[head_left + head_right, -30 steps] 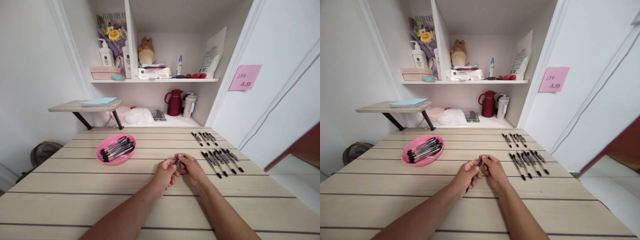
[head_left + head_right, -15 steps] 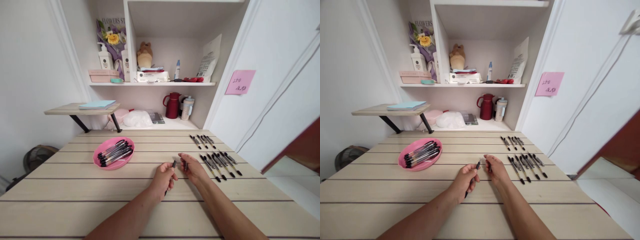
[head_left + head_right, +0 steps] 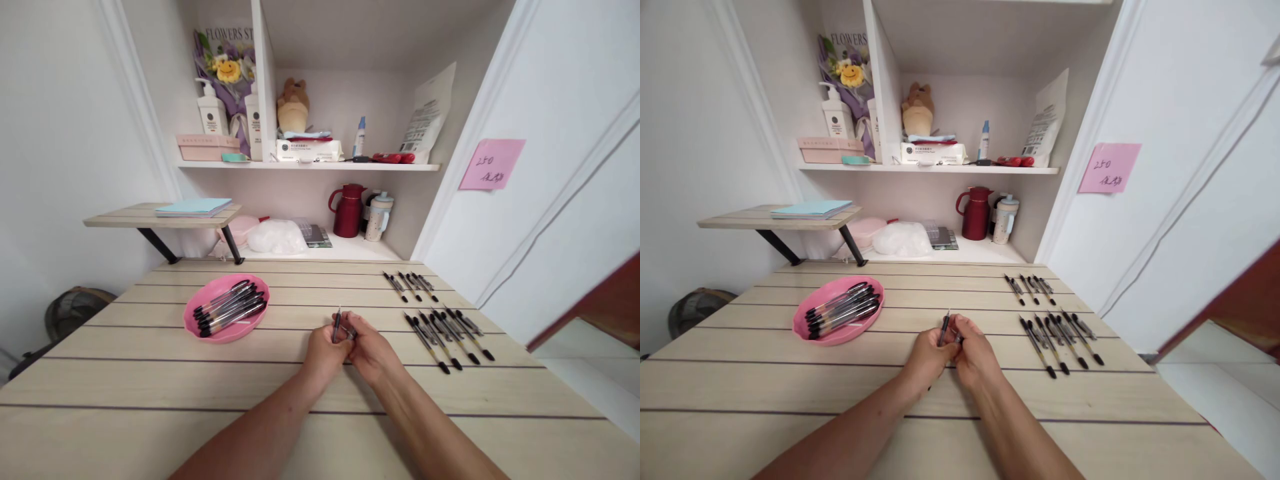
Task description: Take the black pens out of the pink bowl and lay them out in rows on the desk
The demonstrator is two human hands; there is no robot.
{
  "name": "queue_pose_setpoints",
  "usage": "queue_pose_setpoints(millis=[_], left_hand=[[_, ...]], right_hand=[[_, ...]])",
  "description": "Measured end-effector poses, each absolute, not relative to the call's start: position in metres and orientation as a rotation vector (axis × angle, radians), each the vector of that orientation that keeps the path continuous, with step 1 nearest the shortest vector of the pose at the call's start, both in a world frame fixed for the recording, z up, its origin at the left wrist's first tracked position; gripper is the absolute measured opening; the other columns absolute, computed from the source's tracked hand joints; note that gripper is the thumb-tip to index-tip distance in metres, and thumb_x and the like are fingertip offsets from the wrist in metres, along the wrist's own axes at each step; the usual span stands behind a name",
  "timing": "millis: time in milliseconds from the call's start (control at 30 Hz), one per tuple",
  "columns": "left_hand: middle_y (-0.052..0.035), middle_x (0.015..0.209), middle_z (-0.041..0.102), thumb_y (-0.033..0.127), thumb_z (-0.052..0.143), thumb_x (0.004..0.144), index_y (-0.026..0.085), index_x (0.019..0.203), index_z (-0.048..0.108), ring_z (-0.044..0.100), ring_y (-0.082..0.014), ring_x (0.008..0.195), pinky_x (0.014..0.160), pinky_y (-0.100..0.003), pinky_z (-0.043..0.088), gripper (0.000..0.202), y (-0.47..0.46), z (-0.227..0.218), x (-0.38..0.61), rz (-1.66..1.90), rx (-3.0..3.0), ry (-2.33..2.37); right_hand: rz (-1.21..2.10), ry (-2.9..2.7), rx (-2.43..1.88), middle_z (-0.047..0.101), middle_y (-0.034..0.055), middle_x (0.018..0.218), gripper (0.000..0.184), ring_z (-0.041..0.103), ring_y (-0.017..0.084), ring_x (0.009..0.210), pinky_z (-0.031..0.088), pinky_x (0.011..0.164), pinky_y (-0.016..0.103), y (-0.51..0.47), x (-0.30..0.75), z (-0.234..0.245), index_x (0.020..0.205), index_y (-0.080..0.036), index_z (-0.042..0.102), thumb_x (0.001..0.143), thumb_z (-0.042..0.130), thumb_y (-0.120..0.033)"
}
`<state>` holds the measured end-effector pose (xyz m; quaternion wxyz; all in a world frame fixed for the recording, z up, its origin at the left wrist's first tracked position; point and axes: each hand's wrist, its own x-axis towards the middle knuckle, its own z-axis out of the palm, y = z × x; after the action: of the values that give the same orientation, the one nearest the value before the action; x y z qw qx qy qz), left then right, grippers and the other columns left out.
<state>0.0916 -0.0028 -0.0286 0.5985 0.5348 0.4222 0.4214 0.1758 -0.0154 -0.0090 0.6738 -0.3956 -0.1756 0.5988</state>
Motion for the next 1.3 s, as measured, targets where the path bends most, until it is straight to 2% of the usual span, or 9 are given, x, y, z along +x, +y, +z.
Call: queue_pose_setpoints(millis=[100, 167, 300, 533, 633, 800, 900, 1133, 1300], left_hand=[[0.0070, 0.047, 0.041, 0.026, 0.062, 0.061, 0.016, 0.063, 0.050, 0.031, -0.0030, 0.037, 0.038, -0.017, 0.021, 0.016, -0.006, -0.022, 0.087, 0.915, 1.143, 1.005], [0.0082, 0.047, 0.039, 0.032, 0.061, 0.063, 0.017, 0.068, 0.049, 0.026, -0.0022, 0.034, 0.036, -0.017, 0.015, 0.020, -0.007, -0.017, 0.084, 0.900, 1.046, 0.990], [0.0072, 0.054, 0.044, 0.035, 0.063, 0.063, 0.017, 0.071, 0.047, 0.029, -0.0003, 0.034, 0.035, -0.016, 0.015, 0.026, -0.003, -0.013, 0.081, 0.936, 0.906, 0.885], [0.0053, 0.059, 0.048, 0.040, 0.063, 0.064, 0.016, 0.074, 0.048, 0.029, 0.0004, 0.034, 0.034, -0.017, 0.014, 0.030, 0.000, -0.015, 0.081, 0.910, 0.920, 0.782], [0.0034, 0.064, 0.051, 0.042, 0.061, 0.065, 0.015, 0.081, 0.050, 0.029, 0.0005, 0.035, 0.035, -0.017, 0.014, 0.034, -0.001, -0.014, 0.080, 0.928, 0.895, 0.816], [0.0021, 0.066, 0.053, 0.043, 0.057, 0.068, 0.014, 0.088, 0.051, 0.030, 0.0001, 0.034, 0.034, -0.018, 0.015, 0.036, -0.003, -0.015, 0.082, 0.895, 0.957, 0.867], [0.0030, 0.064, 0.052, 0.041, 0.054, 0.070, 0.015, 0.086, 0.051, 0.030, -0.0002, 0.033, 0.034, -0.018, 0.014, 0.031, -0.005, -0.017, 0.085, 0.853, 1.004, 0.884], [0.0035, 0.061, 0.053, 0.039, 0.053, 0.070, 0.015, 0.085, 0.052, 0.029, -0.0005, 0.032, 0.034, -0.018, 0.013, 0.028, -0.006, -0.017, 0.088, 0.823, 1.009, 0.911], [0.0041, 0.060, 0.052, 0.033, 0.050, 0.072, 0.016, 0.085, 0.051, 0.029, -0.0009, 0.032, 0.035, -0.018, 0.015, 0.021, -0.007, -0.016, 0.088, 0.823, 1.027, 0.919]], right_hand=[[1.217, -0.403, -0.903, 0.063, 0.0004, 0.073, 0.018, 0.057, 0.012, 0.064, 0.046, 0.052, 0.023, -0.013, 0.194, -0.001, 0.071, -0.020, 0.057, 0.061, 0.069, -0.030], [1.117, -0.461, -0.990, 0.061, -0.0011, 0.067, 0.022, 0.056, 0.011, 0.059, 0.045, 0.050, 0.023, -0.014, 0.207, 0.003, 0.074, -0.021, 0.058, 0.059, 0.071, -0.031], [1.091, -0.784, -1.325, 0.054, -0.0028, 0.051, 0.025, 0.049, 0.008, 0.045, 0.038, 0.042, 0.020, -0.025, 0.217, 0.002, 0.066, -0.017, 0.058, 0.056, 0.072, -0.034], [0.967, -1.079, -1.334, 0.054, -0.0018, 0.048, 0.026, 0.043, 0.009, 0.044, 0.033, 0.043, 0.022, -0.029, 0.198, -0.015, 0.057, -0.017, 0.053, 0.057, 0.069, -0.038], [0.842, -1.134, -1.433, 0.055, -0.0014, 0.048, 0.026, 0.044, 0.009, 0.043, 0.032, 0.043, 0.023, -0.012, 0.218, -0.012, 0.056, -0.018, 0.052, 0.057, 0.067, -0.040], [0.172, -1.304, -2.019, 0.062, 0.0040, 0.058, 0.018, 0.054, 0.016, 0.057, 0.034, 0.050, 0.024, 0.033, 0.297, 0.004, 0.058, -0.019, 0.059, 0.062, 0.059, -0.036], [-0.051, -1.332, -2.325, 0.066, 0.0075, 0.070, 0.017, 0.059, 0.021, 0.069, 0.035, 0.052, 0.026, 0.056, 0.330, 0.005, 0.069, -0.020, 0.063, 0.066, 0.053, -0.033], [-0.107, -1.398, -2.480, 0.066, 0.0121, 0.080, 0.019, 0.061, 0.023, 0.078, 0.039, 0.060, 0.028, 0.088, 0.335, -0.011, 0.079, -0.018, 0.064, 0.070, 0.050, -0.025], [-0.100, -1.433, -2.495, 0.066, 0.0141, 0.086, 0.022, 0.060, 0.026, 0.084, 0.041, 0.063, 0.031, 0.099, 0.332, -0.015, 0.085, -0.017, 0.064, 0.072, 0.048, -0.026]])
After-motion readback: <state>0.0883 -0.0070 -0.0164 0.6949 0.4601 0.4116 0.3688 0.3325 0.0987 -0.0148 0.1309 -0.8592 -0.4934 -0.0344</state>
